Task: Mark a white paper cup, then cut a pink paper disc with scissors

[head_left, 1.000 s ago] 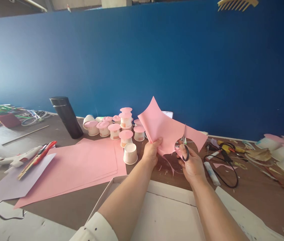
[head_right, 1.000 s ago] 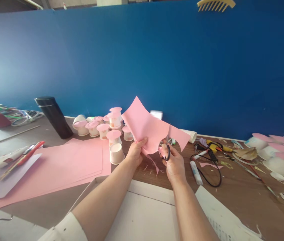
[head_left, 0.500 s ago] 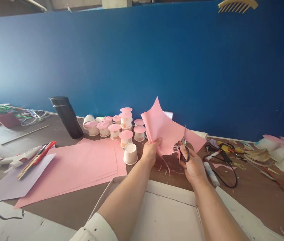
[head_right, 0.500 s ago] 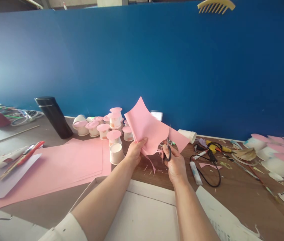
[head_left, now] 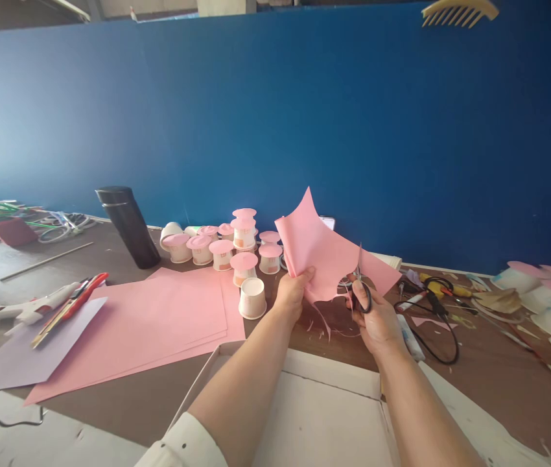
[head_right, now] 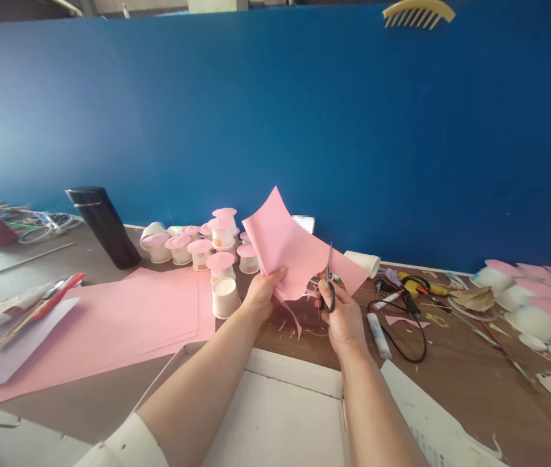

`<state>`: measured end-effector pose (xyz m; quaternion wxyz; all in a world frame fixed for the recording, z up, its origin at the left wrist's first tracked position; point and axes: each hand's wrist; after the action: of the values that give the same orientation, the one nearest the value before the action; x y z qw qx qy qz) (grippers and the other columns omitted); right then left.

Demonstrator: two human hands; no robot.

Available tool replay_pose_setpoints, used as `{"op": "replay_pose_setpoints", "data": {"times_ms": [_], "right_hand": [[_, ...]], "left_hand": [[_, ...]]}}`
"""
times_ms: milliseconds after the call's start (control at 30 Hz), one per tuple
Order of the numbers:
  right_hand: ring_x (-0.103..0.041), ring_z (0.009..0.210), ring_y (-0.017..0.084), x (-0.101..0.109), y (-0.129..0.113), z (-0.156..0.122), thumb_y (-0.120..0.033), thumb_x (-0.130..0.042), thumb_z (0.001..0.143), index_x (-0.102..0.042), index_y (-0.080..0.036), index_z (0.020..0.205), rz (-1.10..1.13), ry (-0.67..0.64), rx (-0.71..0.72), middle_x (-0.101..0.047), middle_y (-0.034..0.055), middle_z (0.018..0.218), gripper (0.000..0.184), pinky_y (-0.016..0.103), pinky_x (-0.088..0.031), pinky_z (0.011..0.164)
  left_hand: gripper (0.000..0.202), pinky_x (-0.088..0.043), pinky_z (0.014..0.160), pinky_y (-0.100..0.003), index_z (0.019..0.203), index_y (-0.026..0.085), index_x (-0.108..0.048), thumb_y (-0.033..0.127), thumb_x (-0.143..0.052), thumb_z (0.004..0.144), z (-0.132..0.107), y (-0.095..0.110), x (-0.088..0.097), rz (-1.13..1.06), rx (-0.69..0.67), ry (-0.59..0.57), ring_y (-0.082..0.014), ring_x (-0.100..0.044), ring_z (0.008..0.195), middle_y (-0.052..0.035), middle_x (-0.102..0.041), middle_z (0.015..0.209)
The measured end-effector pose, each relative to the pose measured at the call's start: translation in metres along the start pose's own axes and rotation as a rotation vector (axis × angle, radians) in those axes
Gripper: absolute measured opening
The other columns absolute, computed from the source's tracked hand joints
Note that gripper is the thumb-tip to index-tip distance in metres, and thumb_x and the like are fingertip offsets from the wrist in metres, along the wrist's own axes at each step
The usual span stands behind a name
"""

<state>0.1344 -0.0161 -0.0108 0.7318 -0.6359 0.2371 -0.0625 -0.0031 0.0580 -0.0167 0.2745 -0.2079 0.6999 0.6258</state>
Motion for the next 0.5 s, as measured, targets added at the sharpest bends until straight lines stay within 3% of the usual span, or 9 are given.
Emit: {"op": "replay_pose_setpoints", "data": {"times_ms": [133, 300, 500], "right_hand": [[-0.047, 0.055, 0.008, -0.0002, -0.0012, -0.0006, -0.052, -0.077, 0.066, -0.074, -0.025, 0.091, -0.018, -0.017, 0.003, -0.057, -0.0011, 0.072, 0.037, 0.019, -0.019, 0.035], [-0.035, 0.049, 0.007, -0.0007, -0.003, -0.0018, -0.053, -0.075, 0.07, -0.065, -0.021, 0.065, -0.037, -0.045, 0.017, -0.049, -0.0023, 0.061, 0.034, 0.022, -0.014, 0.036], [-0.034, 0.05, 0.007, -0.0018, -0.0039, -0.0032, -0.053, -0.074, 0.071, -0.067, -0.021, 0.075, -0.043, -0.048, 0.001, -0.048, -0.0031, 0.059, 0.033, 0.021, -0.014, 0.038]], "left_hand": [[0.047, -0.05, 0.093, -0.04, 0.093, 0.009, -0.07, 0.032, -0.086, 0.055, 0.0009, -0.0008, 0.0009, -0.006, 0.002, 0.008, -0.027, -0.066, 0.094, -0.0154, -0.071, 0.102], [0.046, -0.052, 0.09, -0.038, 0.093, 0.009, -0.07, 0.031, -0.086, 0.055, 0.0016, -0.0003, 0.0017, -0.031, -0.006, 0.025, -0.0259, -0.067, 0.092, -0.0155, -0.072, 0.101], [0.048, -0.053, 0.088, -0.037, 0.094, 0.008, -0.07, 0.031, -0.086, 0.055, 0.0017, 0.0027, 0.0011, -0.035, -0.01, 0.073, -0.0255, -0.067, 0.091, -0.0152, -0.072, 0.1]]}}
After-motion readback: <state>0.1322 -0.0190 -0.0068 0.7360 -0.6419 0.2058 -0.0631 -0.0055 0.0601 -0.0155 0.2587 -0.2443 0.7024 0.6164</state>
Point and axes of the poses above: each hand's wrist, its own z-axis towards the middle knuckle, its own x-axis out of the back of the hand, y = z × x
